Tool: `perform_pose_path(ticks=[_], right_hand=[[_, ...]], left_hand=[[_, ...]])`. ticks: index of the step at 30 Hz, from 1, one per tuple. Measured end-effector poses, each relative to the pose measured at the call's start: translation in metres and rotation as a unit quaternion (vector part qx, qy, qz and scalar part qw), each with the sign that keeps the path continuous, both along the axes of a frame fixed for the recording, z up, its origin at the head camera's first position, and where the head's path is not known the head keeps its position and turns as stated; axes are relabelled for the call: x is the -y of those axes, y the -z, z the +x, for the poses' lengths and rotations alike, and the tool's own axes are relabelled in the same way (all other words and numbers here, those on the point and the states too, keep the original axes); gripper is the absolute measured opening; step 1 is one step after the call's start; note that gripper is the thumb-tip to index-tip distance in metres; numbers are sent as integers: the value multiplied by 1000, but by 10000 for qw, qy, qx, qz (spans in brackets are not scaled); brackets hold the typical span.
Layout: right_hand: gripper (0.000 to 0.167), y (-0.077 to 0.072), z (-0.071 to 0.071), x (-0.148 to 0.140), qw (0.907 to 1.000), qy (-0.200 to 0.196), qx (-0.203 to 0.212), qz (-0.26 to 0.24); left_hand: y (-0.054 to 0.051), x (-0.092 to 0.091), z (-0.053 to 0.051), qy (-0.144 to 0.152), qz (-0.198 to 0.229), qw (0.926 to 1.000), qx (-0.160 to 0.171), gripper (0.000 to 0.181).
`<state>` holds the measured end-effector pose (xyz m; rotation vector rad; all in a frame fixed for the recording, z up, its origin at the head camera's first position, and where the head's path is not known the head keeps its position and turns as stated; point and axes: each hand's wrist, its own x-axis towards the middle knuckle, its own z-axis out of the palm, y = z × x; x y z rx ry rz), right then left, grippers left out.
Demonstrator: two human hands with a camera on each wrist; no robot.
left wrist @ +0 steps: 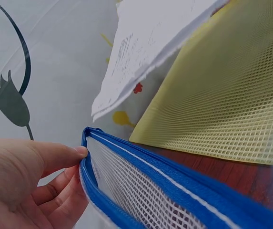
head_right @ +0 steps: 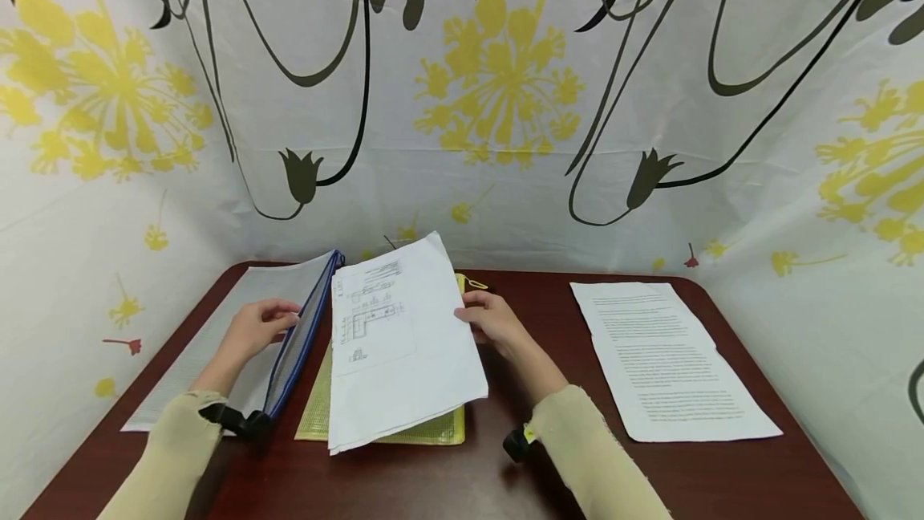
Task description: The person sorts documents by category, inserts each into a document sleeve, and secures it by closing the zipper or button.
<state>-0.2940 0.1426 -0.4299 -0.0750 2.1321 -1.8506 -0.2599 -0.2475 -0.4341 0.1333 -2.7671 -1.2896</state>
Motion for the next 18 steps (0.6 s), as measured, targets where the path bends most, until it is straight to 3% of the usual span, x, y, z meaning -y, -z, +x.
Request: perform_pose_path(ticks=[18], right_hand=[[39,4,-2,22,9998,-41,43,-213]], left_hand=[[-1,-8,3,22,2,10000,-12,26]])
